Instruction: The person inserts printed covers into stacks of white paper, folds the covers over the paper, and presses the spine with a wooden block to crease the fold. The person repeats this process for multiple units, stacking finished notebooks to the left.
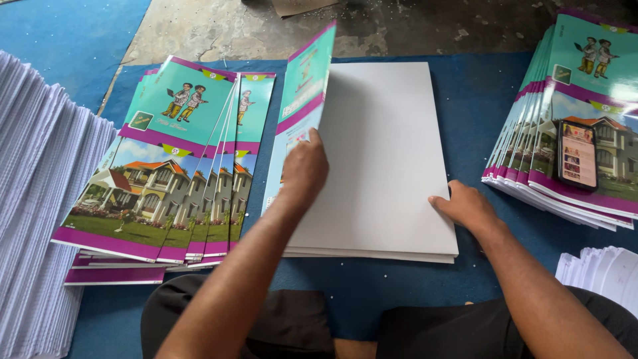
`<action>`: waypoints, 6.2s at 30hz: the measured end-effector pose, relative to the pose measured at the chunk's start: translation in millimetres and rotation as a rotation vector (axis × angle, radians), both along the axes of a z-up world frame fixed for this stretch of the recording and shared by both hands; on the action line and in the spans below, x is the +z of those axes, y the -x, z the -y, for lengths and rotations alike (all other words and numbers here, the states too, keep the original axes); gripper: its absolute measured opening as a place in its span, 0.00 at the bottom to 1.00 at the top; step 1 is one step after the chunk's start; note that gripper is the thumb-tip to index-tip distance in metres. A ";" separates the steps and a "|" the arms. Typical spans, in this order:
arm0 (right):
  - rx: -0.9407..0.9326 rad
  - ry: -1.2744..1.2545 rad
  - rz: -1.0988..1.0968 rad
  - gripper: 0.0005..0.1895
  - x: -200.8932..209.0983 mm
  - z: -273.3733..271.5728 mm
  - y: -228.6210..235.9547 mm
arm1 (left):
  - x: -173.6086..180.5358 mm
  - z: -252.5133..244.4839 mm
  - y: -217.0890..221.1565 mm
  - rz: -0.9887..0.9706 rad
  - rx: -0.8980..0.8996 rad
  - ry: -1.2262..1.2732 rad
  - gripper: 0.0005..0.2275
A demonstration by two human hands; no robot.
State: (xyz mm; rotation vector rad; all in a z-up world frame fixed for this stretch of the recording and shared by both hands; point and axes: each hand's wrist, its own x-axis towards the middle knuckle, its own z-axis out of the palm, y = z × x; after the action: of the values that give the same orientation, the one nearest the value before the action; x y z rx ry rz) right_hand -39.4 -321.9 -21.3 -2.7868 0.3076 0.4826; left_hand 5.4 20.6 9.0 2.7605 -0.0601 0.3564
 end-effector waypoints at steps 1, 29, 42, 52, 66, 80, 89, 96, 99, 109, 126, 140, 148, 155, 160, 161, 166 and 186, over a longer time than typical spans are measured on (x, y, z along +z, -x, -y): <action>0.000 -0.009 0.000 0.36 -0.6 0.5 1.1 | 4.3 -9.8 -2.0 0.012 0.013 0.010 0.22; -0.185 -0.111 -0.045 0.41 -13.4 -1.7 -3.5 | -2.6 -314.4 18.2 -0.151 0.542 0.258 0.21; -0.147 -0.177 0.071 0.45 -41.9 14.8 -10.6 | -14.9 -335.5 38.2 -0.429 0.630 -0.079 0.34; -0.142 -0.076 0.110 0.36 -13.1 -5.5 -2.7 | -35.5 -321.5 37.1 -0.404 0.638 -0.177 0.26; -0.355 -0.538 0.156 0.31 6.0 -10.1 -7.8 | -38.9 -190.6 32.0 -0.283 0.294 0.076 0.24; -0.561 -1.176 0.018 0.34 31.7 0.9 -15.8 | -43.3 -111.2 28.9 -0.469 0.281 0.799 0.27; -0.324 -0.583 0.168 0.37 37.8 3.6 -9.7 | -70.1 -77.3 28.1 -0.323 0.290 0.861 0.22; -0.110 -0.392 0.334 0.31 61.4 14.5 -5.9 | -65.1 -46.9 37.1 -0.357 0.321 0.822 0.20; -0.010 -0.397 0.410 0.32 69.5 7.5 -4.5 | -57.2 -35.0 43.1 -0.321 0.292 0.757 0.20; 0.234 -0.496 0.463 0.39 66.0 -30.8 -1.0 | -39.8 -13.8 51.0 -0.364 0.264 0.506 0.21; 0.523 -0.044 0.549 0.30 43.3 -125.5 -6.0 | -75.6 -12.0 19.5 -0.174 0.012 0.422 0.19; 0.670 0.128 0.622 0.25 24.9 -190.2 -11.5 | -91.8 -25.7 -21.7 -0.535 0.007 1.081 0.17; 0.427 -0.070 0.661 0.32 34.9 -167.3 -50.2 | -102.6 -39.9 -23.9 -0.598 0.056 1.259 0.10; 0.288 -0.224 0.298 0.44 26.7 -149.2 -81.8 | -95.8 -45.0 -21.9 -0.594 0.136 1.292 0.13; 0.244 -0.206 0.255 0.44 2.7 -150.9 -81.6 | -81.3 -33.2 -13.2 -0.447 0.274 0.932 0.14; 0.246 -0.196 0.257 0.44 -0.6 -151.1 -82.2 | -77.7 -30.6 -12.8 -0.385 0.273 0.841 0.14; 0.268 -0.152 0.259 0.45 -9.6 -152.6 -85.6 | -58.4 -22.2 -6.6 -0.332 0.353 0.667 0.21; 0.266 0.007 0.231 0.45 -23.7 -159.6 -90.4 | -43.4 -19.1 2.0 -0.339 0.386 0.556 0.20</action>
State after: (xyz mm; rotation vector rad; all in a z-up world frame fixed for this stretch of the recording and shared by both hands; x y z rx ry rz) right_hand 50.9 -162.3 -45.0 -2.8666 -0.1140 0.2119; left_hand 3.4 39.7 -34.4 2.2245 0.5740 -0.0130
